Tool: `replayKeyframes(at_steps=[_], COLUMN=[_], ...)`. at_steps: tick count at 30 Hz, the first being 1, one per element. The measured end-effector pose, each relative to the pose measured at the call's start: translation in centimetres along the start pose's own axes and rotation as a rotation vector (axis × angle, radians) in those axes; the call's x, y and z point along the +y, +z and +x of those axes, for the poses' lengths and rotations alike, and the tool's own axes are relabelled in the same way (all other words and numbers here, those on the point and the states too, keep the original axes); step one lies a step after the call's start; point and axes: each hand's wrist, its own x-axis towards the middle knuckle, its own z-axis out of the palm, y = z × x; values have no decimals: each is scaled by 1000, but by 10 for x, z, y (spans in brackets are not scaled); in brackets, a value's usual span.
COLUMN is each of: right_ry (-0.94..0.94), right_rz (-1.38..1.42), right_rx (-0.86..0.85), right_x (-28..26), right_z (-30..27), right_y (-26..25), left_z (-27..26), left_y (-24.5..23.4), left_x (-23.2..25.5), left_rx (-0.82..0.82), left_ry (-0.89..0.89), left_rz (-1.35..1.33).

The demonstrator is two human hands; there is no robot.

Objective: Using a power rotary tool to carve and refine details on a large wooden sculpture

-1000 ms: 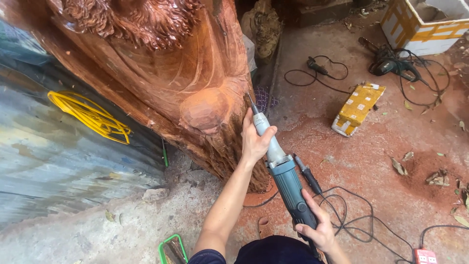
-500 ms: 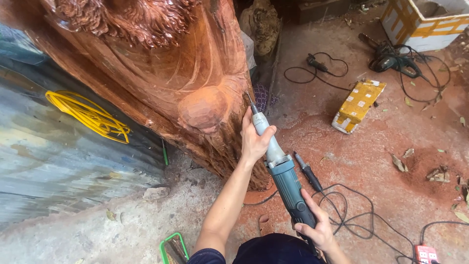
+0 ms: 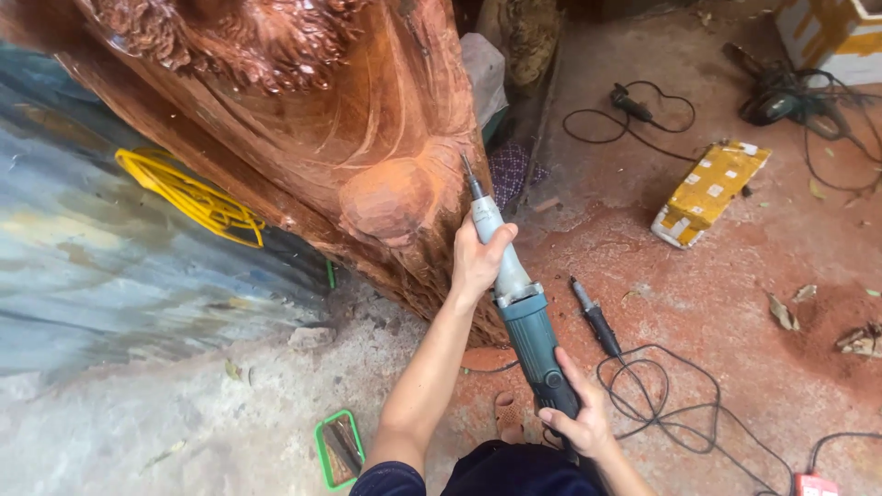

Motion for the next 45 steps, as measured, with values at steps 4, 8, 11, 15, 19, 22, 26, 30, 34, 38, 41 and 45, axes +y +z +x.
replayKeyframes(at_steps=[4,8,11,15,19,22,26,30,34,38,41,45], right_ry=[12,-13,72,57,56,46,30,-20,69,8,144,246], right_rz=[7,69,77,83,148,160,305,259,279,251,903,829], right_rx=[-37,-86,-122,-167,-158,-167,-183,-184,-162,-226,-574,-437], right_x=[12,24,26,28,40,50,50,49,53,40,-21,-6], right_z=[2,11,19,27,27,25,28,30,24,20,32,31], right_y=[-18,-36,-44,-47,-45,-45,-38,-33,-32,-35,-39,-30], left_z=[2,7,7,1,5,7,0,1,3,-9,-36,-40], left_y=[16,26,28,30,35,39,38,35,39,48,56,65], left_x=[-4,-13,-8,8,-3,-13,11,9,1,9,32,12], left_rx=[54,79,113,161,150,152,162,173,158,119,6,-2], left_ry=[25,54,29,20,42,29,-77,-44,-27,-9,-79,28], left_rz=[104,234,204,99,197,265,105,16,244,315,274,250])
